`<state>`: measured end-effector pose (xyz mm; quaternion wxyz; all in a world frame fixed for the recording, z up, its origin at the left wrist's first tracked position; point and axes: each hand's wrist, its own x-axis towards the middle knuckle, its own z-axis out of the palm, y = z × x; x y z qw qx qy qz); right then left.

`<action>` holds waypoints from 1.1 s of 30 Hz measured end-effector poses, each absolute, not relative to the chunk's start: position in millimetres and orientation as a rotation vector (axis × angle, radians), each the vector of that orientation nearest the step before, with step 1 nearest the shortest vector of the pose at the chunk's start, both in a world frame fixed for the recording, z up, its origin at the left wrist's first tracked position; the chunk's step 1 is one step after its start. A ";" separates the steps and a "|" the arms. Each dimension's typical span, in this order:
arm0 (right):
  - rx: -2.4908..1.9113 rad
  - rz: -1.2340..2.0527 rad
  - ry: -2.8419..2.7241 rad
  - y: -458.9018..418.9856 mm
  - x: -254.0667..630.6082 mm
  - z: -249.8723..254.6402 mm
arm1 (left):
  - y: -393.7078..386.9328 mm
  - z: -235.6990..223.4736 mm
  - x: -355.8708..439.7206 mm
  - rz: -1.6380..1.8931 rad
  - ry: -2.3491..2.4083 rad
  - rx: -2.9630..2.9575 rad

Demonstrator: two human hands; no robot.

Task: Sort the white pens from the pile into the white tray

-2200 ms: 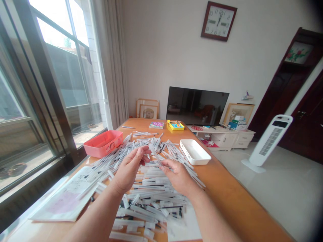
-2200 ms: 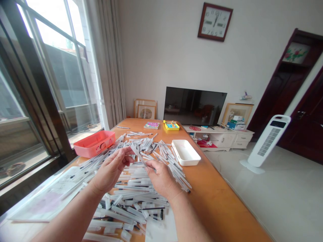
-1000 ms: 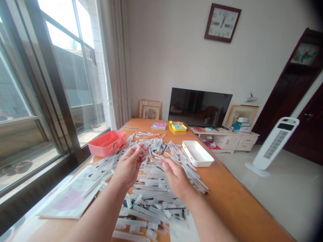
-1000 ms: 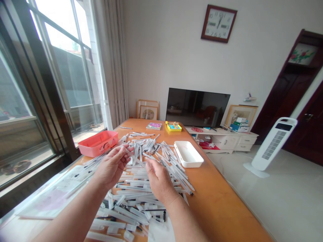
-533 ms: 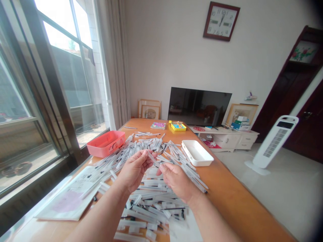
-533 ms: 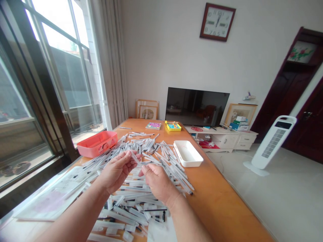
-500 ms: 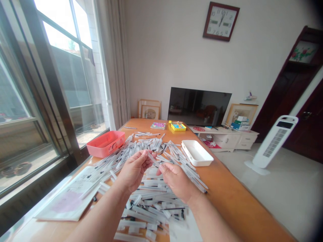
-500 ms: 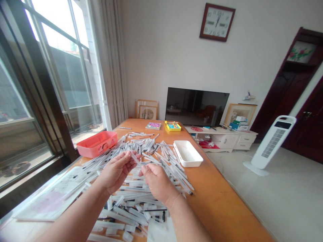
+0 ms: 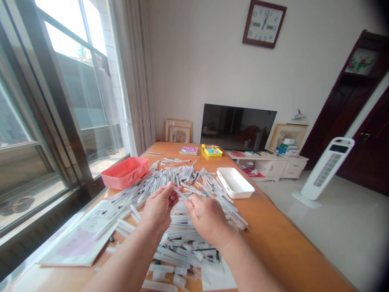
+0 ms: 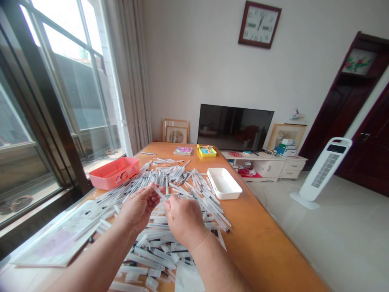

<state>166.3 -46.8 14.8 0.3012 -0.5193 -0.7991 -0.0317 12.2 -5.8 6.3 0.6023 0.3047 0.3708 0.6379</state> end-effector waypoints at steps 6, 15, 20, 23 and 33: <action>-1.403 -0.248 -2.139 -46.7 159.2 12.8 | -3.1 5.0 12.1 1.516 0.896 0.618; -1.331 0.165 -1.998 -49.6 160.3 11.9 | -1.1 6.8 7.3 1.446 0.747 0.625; -1.088 1.049 -1.631 -49.1 171.3 11.3 | -5.8 12.6 6.7 1.381 0.613 0.794; -0.980 1.416 -1.411 -49.2 175.9 12.7 | -8.3 14.4 7.7 1.359 0.658 0.924; -1.137 0.728 -1.673 -47.8 198.3 23.1 | 15.1 12.7 -29.9 1.643 1.012 0.816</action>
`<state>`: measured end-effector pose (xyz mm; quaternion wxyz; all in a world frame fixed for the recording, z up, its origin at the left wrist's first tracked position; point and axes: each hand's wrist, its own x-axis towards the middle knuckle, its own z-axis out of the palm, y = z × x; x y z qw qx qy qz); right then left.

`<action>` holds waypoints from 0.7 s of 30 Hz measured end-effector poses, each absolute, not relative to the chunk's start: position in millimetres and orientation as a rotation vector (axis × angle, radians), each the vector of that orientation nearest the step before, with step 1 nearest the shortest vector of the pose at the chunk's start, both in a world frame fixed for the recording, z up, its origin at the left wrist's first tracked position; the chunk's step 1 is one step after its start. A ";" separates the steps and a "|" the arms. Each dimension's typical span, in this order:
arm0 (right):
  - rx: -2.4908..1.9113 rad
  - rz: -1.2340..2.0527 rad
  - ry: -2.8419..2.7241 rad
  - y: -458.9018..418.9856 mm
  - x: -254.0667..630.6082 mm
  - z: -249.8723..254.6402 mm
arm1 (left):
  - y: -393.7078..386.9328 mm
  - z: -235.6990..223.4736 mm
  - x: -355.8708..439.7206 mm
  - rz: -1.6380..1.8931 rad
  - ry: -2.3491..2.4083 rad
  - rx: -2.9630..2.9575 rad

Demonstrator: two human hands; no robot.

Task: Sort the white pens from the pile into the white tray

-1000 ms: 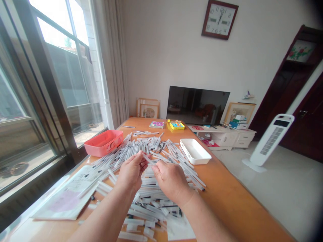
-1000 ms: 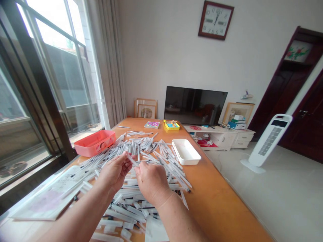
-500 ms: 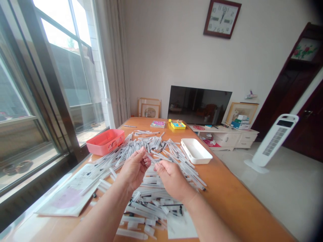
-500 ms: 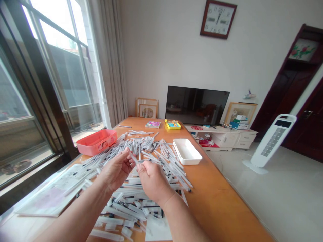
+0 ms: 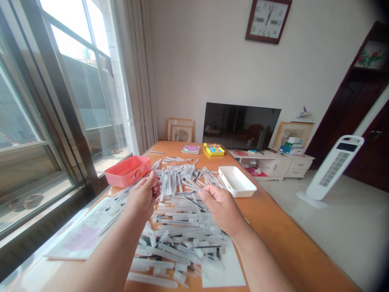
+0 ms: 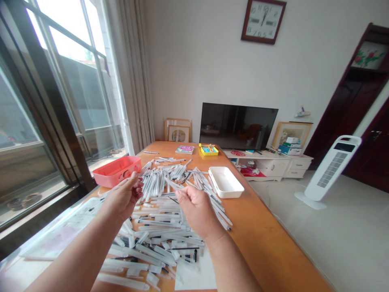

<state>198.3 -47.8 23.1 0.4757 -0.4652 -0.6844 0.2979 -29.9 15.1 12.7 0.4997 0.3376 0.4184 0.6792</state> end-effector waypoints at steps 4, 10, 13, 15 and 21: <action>-1.494 0.460 -1.740 -30.6 215.9 6.0 | 13.6 4.1 -28.0 1.362 1.283 1.194; -1.863 0.196 -1.991 -24.9 213.1 -10.8 | 15.7 -16.3 -22.1 0.932 1.639 1.697; -1.824 0.086 -2.059 -28.4 201.7 -13.1 | 17.3 -21.9 -22.0 0.847 1.705 1.891; -1.830 0.046 -2.098 -28.4 196.0 -14.4 | 17.8 -25.6 -20.6 0.829 1.704 1.991; -1.987 0.044 -2.067 -16.5 200.7 -18.9 | 20.4 -39.6 -16.0 0.745 1.641 2.091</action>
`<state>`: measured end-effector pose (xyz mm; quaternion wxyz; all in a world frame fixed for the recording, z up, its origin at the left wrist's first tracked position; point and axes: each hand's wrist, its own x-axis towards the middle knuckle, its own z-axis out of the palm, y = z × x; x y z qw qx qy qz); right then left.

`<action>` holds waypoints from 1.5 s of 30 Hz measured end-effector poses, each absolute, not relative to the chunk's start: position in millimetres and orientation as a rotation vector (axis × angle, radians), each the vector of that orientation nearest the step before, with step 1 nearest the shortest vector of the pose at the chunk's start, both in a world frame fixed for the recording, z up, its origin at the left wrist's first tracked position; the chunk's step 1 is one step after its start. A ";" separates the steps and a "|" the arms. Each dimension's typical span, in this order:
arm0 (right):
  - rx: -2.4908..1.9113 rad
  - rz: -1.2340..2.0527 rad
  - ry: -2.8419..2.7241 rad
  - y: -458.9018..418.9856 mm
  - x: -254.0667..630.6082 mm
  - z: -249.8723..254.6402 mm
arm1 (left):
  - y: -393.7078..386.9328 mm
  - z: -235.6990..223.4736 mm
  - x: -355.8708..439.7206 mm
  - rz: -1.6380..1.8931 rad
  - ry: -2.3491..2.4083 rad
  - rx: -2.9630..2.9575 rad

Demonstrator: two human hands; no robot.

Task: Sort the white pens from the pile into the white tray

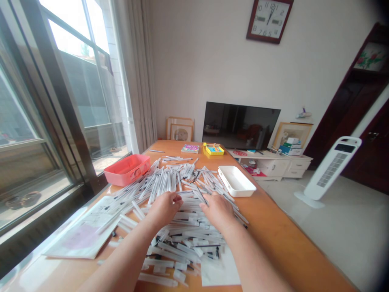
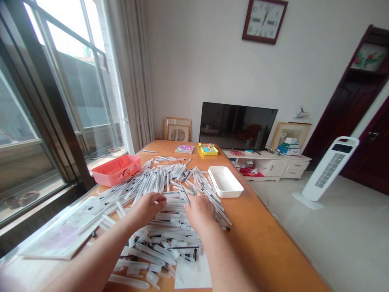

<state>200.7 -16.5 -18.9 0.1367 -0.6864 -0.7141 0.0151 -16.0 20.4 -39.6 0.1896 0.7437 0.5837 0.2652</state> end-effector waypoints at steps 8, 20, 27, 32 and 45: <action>-2.161 0.079 -1.903 -2.3 225.5 -24.6 | 15.6 -42.3 -3.4 0.687 1.533 2.239; -2.024 0.092 -1.894 -2.2 225.4 -27.5 | 9.4 -32.7 -2.5 0.733 1.395 2.217; -1.967 -0.026 -1.887 -0.6 227.6 -34.8 | 23.5 -26.4 -32.9 0.842 1.810 2.138; -1.976 0.045 -1.962 -1.9 225.5 -33.6 | 29.8 -27.1 -53.4 0.782 2.137 2.025; -1.838 -0.023 -1.837 -5.9 221.4 -30.8 | 27.4 -34.9 -43.0 0.638 2.037 2.381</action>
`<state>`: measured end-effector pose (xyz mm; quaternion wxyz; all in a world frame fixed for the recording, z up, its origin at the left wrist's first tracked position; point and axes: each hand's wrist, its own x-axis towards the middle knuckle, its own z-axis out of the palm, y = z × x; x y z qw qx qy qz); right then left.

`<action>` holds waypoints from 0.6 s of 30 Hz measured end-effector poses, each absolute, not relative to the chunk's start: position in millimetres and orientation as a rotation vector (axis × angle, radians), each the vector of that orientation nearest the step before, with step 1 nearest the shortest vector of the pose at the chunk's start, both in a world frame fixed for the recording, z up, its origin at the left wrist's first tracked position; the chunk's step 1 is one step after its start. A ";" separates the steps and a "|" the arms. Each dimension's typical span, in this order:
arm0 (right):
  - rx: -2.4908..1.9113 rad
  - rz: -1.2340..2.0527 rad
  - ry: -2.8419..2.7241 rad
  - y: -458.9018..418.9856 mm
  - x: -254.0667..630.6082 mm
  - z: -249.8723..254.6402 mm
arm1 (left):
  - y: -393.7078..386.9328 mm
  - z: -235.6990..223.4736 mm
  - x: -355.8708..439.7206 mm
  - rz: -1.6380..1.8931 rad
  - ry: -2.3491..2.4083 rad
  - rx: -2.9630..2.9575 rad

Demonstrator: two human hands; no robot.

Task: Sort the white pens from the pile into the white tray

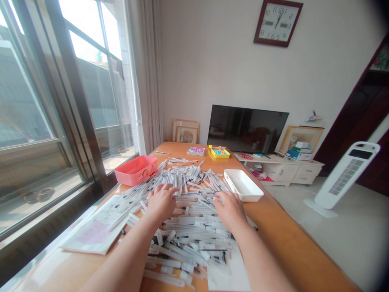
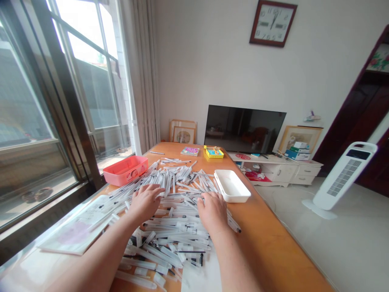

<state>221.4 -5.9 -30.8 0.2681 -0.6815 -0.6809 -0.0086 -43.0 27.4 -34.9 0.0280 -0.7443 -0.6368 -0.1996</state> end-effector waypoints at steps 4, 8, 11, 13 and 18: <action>-1.818 -0.022 -1.832 -6.6 220.1 -29.0 | 26.9 -37.5 -42.8 -0.576 -2.034 -2.275; -1.790 -0.030 -1.824 -7.0 219.8 -26.8 | 26.5 -32.9 -39.8 -0.602 -2.059 -2.208; -1.782 -0.029 -1.819 -7.7 219.0 -25.7 | 27.1 -27.6 -33.5 -0.570 -2.060 -2.182; -1.774 -0.030 -1.817 -8.5 218.2 -25.2 | 29.7 -24.7 -28.5 -0.539 -2.070 -2.178; -1.731 -0.038 -1.827 -10.1 217.1 -24.7 | 44.8 -21.4 -15.6 -0.499 -2.090 -2.170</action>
